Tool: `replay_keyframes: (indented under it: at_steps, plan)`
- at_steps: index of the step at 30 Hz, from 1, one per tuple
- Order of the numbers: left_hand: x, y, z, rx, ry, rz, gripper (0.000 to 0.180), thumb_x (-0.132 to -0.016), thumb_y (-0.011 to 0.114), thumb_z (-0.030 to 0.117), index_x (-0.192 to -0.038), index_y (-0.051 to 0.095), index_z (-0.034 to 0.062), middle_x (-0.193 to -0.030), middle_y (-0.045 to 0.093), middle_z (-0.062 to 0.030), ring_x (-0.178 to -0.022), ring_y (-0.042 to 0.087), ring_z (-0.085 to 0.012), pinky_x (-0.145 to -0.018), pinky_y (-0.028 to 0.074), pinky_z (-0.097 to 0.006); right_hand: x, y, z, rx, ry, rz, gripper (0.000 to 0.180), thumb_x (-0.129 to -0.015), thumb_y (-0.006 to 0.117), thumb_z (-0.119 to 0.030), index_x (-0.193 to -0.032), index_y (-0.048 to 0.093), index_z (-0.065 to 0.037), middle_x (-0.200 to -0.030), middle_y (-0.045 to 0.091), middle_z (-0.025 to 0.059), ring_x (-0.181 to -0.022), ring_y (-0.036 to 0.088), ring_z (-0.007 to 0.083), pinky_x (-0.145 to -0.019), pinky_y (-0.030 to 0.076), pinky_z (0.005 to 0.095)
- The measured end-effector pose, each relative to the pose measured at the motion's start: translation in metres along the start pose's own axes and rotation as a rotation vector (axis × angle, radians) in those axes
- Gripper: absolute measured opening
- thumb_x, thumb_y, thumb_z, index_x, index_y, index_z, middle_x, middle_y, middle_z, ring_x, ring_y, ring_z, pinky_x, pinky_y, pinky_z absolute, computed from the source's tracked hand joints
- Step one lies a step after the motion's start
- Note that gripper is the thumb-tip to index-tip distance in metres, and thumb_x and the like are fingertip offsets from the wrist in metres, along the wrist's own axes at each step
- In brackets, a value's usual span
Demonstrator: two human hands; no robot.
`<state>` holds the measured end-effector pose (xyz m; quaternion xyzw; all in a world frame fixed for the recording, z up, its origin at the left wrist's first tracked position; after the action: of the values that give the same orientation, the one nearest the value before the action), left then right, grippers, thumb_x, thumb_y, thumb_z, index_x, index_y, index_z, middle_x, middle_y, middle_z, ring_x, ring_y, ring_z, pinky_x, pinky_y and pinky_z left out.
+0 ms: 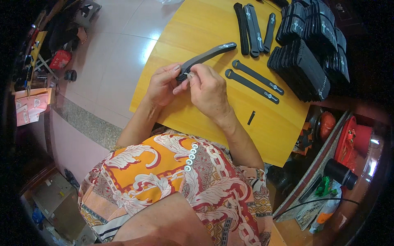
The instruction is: Assembling hardware components into black synthetic straps at a workshop table.
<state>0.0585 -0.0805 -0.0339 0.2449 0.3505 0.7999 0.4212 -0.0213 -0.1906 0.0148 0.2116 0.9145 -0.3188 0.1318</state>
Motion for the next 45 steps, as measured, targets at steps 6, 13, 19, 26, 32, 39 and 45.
replay_keyframes:
  at_steps: [6, 13, 19, 26, 32, 39, 45]
  plan:
    - [0.004, 0.0, -0.001, -0.103, 0.03, 0.091, 0.035, -0.09, 0.047, 0.021, -0.113, 0.052, -0.0055, -0.069, 0.059, -0.0074, -0.05, 0.047, -0.0079, -0.045, 0.034, -0.018, -0.005, -0.01, 0.0, 0.13, 0.046, -0.166, 0.007, -0.08, 0.053, -0.006, -0.083, 0.056, 0.0, -0.076, 0.059, 0.0185, -0.069, 0.058, 0.0357, -0.06, 0.046, 0.0427]
    - [0.006, 0.003, -0.006, -0.429, 0.148, 0.153, 0.036, -0.091, 0.05, 0.02, -0.118, 0.05, -0.0026, -0.074, 0.055, -0.002, -0.057, 0.046, -0.0048, -0.047, 0.033, -0.016, -0.006, -0.006, -0.006, 0.394, -0.114, -0.26, 0.012, -0.08, 0.054, -0.011, -0.072, 0.052, -0.002, -0.069, 0.057, 0.0169, -0.067, 0.057, 0.0363, -0.058, 0.043, 0.045]
    - [0.006, 0.006, -0.004, -0.521, 0.182, 0.124, 0.034, -0.093, 0.045, 0.016, -0.123, 0.049, 0.0007, -0.078, 0.053, 0.0019, -0.063, 0.048, -0.0059, -0.056, 0.039, -0.018, -0.008, -0.005, 0.007, 0.026, 0.111, -0.334, 0.013, -0.08, 0.055, -0.012, -0.072, 0.052, -0.002, -0.066, 0.056, 0.0174, -0.062, 0.056, 0.0366, -0.056, 0.044, 0.0444]
    - [-0.003, -0.001, -0.005, 0.059, -0.125, 0.043, 0.038, -0.09, 0.046, 0.033, -0.105, 0.054, -0.0016, -0.076, 0.059, -0.0064, -0.061, 0.054, -0.0116, -0.053, 0.043, -0.022, -0.009, -0.013, -0.005, 0.125, -0.183, -0.497, 0.014, -0.079, 0.057, -0.014, -0.07, 0.054, -0.003, -0.067, 0.057, 0.0169, -0.064, 0.057, 0.0366, -0.057, 0.045, 0.0437]
    - [-0.001, -0.002, -0.001, -0.157, 0.003, 0.209, 0.029, -0.09, 0.049, 0.028, -0.092, 0.056, 0.0001, -0.069, 0.059, -0.0068, -0.06, 0.056, -0.0128, -0.055, 0.045, -0.023, 0.003, 0.004, -0.005, 0.219, -0.106, -0.446, 0.011, -0.078, 0.059, -0.009, -0.074, 0.052, -0.002, -0.068, 0.054, 0.0184, -0.065, 0.055, 0.037, -0.055, 0.042, 0.0426]
    - [-0.001, -0.001, -0.002, -0.263, 0.245, 0.369, 0.024, -0.092, 0.045, 0.024, -0.089, 0.053, 0.0014, -0.061, 0.052, -0.0046, -0.053, 0.046, -0.0092, -0.048, 0.036, -0.021, 0.027, 0.028, -0.006, 0.025, 0.204, -0.359, 0.015, -0.086, 0.053, -0.013, -0.078, 0.053, 0.0, -0.067, 0.053, 0.0206, -0.059, 0.053, 0.0358, -0.053, 0.041, 0.0379]
    - [0.001, -0.001, -0.004, -0.324, 0.371, 0.422, 0.024, -0.093, 0.044, 0.024, -0.091, 0.052, 0.0017, -0.06, 0.051, -0.0042, -0.052, 0.044, -0.0079, -0.046, 0.033, -0.02, 0.038, 0.038, -0.006, -0.245, 0.34, -0.252, 0.024, -0.091, 0.049, -0.018, -0.077, 0.052, 0.001, -0.056, 0.046, 0.0088, -0.051, 0.047, 0.0171, -0.049, 0.038, 0.0313]
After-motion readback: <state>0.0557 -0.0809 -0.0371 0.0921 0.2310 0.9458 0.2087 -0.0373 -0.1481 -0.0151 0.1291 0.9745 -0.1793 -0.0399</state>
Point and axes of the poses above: each hand's wrist, its own x-axis away from the middle knuckle, its own y-axis out of the palm, z = x × y, the point moved 2 cm from there along -x, towards the middle knuckle
